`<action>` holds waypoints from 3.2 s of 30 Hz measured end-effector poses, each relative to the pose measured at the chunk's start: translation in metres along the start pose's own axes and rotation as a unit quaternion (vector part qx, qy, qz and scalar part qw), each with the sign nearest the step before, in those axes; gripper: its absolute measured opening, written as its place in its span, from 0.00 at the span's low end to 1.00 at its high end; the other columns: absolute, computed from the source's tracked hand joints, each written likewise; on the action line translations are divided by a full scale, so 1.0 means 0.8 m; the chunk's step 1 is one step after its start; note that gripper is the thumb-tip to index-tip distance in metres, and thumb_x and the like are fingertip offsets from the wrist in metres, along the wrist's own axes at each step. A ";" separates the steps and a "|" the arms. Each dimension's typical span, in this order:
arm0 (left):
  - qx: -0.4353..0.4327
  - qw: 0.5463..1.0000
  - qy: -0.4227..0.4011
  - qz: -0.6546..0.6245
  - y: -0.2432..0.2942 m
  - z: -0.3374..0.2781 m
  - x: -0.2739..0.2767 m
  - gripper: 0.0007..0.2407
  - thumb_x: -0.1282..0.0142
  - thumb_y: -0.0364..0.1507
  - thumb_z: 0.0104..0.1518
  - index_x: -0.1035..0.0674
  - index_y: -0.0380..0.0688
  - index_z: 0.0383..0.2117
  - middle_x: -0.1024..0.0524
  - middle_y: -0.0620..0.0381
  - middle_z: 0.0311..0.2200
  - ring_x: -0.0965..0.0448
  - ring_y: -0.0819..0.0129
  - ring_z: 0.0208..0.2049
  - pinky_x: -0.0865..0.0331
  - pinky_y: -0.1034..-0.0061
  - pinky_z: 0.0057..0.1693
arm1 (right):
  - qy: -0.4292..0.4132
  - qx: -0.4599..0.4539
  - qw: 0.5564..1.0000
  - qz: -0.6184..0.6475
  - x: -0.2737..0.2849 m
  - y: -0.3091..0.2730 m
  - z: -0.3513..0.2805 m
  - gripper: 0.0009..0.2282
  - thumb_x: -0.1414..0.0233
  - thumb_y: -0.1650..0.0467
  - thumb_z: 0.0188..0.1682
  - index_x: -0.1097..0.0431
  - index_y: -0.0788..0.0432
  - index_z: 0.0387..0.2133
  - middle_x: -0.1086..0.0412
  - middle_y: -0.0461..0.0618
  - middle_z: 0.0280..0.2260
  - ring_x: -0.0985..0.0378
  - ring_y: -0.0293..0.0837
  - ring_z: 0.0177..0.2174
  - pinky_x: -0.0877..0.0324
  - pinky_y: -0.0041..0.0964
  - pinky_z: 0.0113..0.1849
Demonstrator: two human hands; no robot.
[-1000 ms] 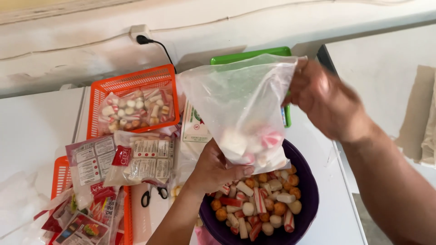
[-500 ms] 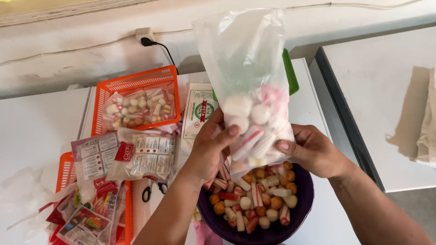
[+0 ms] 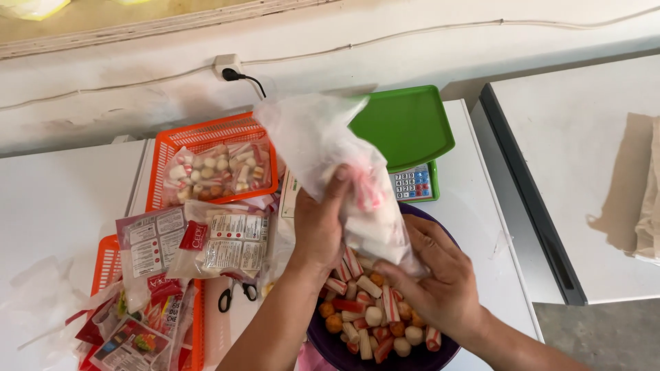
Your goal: Bagging various frozen fish balls and crab sticks, weighing them on a digital scale, and sealing the plastic bag with a stapler.
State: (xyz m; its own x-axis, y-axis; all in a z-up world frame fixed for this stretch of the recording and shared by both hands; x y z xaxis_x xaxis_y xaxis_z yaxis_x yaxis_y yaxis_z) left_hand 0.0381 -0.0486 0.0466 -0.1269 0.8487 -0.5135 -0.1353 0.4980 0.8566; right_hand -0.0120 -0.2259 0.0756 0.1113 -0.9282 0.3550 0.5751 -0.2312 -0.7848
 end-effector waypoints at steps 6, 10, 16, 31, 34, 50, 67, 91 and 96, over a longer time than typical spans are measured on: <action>0.081 0.991 -0.006 -0.107 -0.010 -0.001 0.023 0.24 0.54 0.39 0.62 0.29 0.34 0.59 0.22 0.43 0.49 0.21 0.61 0.45 0.28 0.69 0.49 | -0.025 -0.234 0.862 0.449 -0.013 0.069 -0.037 0.27 0.60 0.60 0.56 0.46 0.70 0.61 0.38 0.63 0.55 0.30 0.55 0.51 0.29 0.53 0.50; 0.083 0.979 -0.089 -0.165 -0.020 -0.005 0.012 0.23 0.47 0.38 0.60 0.28 0.37 0.60 0.22 0.45 0.50 0.21 0.59 0.48 0.28 0.66 0.54 | -0.143 -0.289 0.777 0.541 -0.016 0.042 -0.025 0.28 0.57 0.63 0.57 0.51 0.70 0.65 0.38 0.64 0.57 0.29 0.52 0.53 0.30 0.51 0.53; 0.067 0.882 -0.330 -0.330 -0.022 -0.005 -0.011 0.27 0.27 0.33 0.55 0.28 0.46 0.60 0.21 0.51 0.50 0.22 0.54 0.56 0.30 0.58 0.67 | -0.179 -0.317 0.623 0.693 -0.029 0.048 -0.040 0.28 0.53 0.75 0.56 0.57 0.69 0.67 0.37 0.70 0.55 0.24 0.61 0.50 0.22 0.52 0.47; 0.117 0.901 -0.263 -0.325 -0.018 0.024 0.014 0.24 0.42 0.33 0.66 0.35 0.46 0.68 0.30 0.44 0.62 0.32 0.43 0.65 0.36 0.48 0.70 | -0.176 -0.296 0.639 0.688 -0.037 0.077 -0.021 0.21 0.48 0.84 0.49 0.47 0.67 0.55 0.34 0.65 0.45 0.22 0.53 0.43 0.21 0.49 0.46; 0.133 0.889 -0.260 -0.352 -0.034 0.031 0.021 0.28 0.42 0.35 0.64 0.38 0.49 0.71 0.28 0.43 0.60 0.29 0.43 0.62 0.34 0.47 0.68 | -0.171 -0.295 0.639 0.689 -0.037 0.066 -0.022 0.32 0.46 0.85 0.48 0.54 0.69 0.65 0.36 0.67 0.56 0.28 0.56 0.53 0.30 0.47 0.54; 0.240 0.968 -0.053 -0.051 0.010 0.028 0.006 0.45 0.60 0.57 0.44 0.43 0.46 0.71 0.33 0.33 0.62 0.30 0.36 0.60 0.33 0.47 0.58 | -0.073 -0.289 0.703 0.645 -0.033 0.078 -0.033 0.15 0.47 0.81 0.49 0.42 0.69 0.48 0.32 0.65 0.44 0.24 0.56 0.46 0.26 0.51 0.51; 0.002 0.998 0.039 -0.040 -0.024 -0.011 0.099 0.18 0.33 0.34 0.53 0.23 0.43 0.47 0.16 0.48 0.34 0.13 0.65 0.31 0.14 0.65 0.39 | -0.110 -0.360 0.881 0.286 0.010 0.146 -0.022 0.22 0.47 0.73 0.49 0.37 0.72 0.57 0.26 0.62 0.45 0.17 0.52 0.42 0.20 0.46 0.43; 0.227 0.961 -0.035 -0.152 -0.108 0.037 0.088 0.21 0.47 0.46 0.63 0.19 0.40 0.48 0.17 0.41 0.43 0.15 0.49 0.42 0.21 0.49 0.52 | -0.154 -0.281 0.781 0.536 -0.044 0.203 -0.060 0.23 0.46 0.81 0.46 0.37 0.73 0.58 0.23 0.68 0.39 0.16 0.59 0.39 0.20 0.62 0.39; 0.222 0.958 -0.088 -0.160 -0.101 0.032 0.076 0.20 0.50 0.48 0.64 0.21 0.46 0.50 0.18 0.44 0.46 0.16 0.53 0.46 0.23 0.54 0.55 | -0.118 -0.275 0.778 0.552 -0.041 0.219 -0.072 0.19 0.47 0.85 0.44 0.31 0.76 0.51 0.22 0.74 0.39 0.16 0.64 0.38 0.20 0.63 0.38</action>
State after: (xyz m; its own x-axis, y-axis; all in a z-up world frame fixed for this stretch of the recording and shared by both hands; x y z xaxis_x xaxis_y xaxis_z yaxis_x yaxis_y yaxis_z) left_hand 0.0664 -0.0330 -0.0526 0.0230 0.6371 -0.7705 0.2972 0.7315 0.6137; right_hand 0.0390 -0.2530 -0.1029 0.4743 -0.5852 -0.6577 -0.4042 0.5189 -0.7532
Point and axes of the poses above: each hand's wrist, its own z-axis towards the middle knuckle, its own x-axis out of the back of the hand, y = z × x, the point moved 4 cm from there along z, towards the middle knuckle
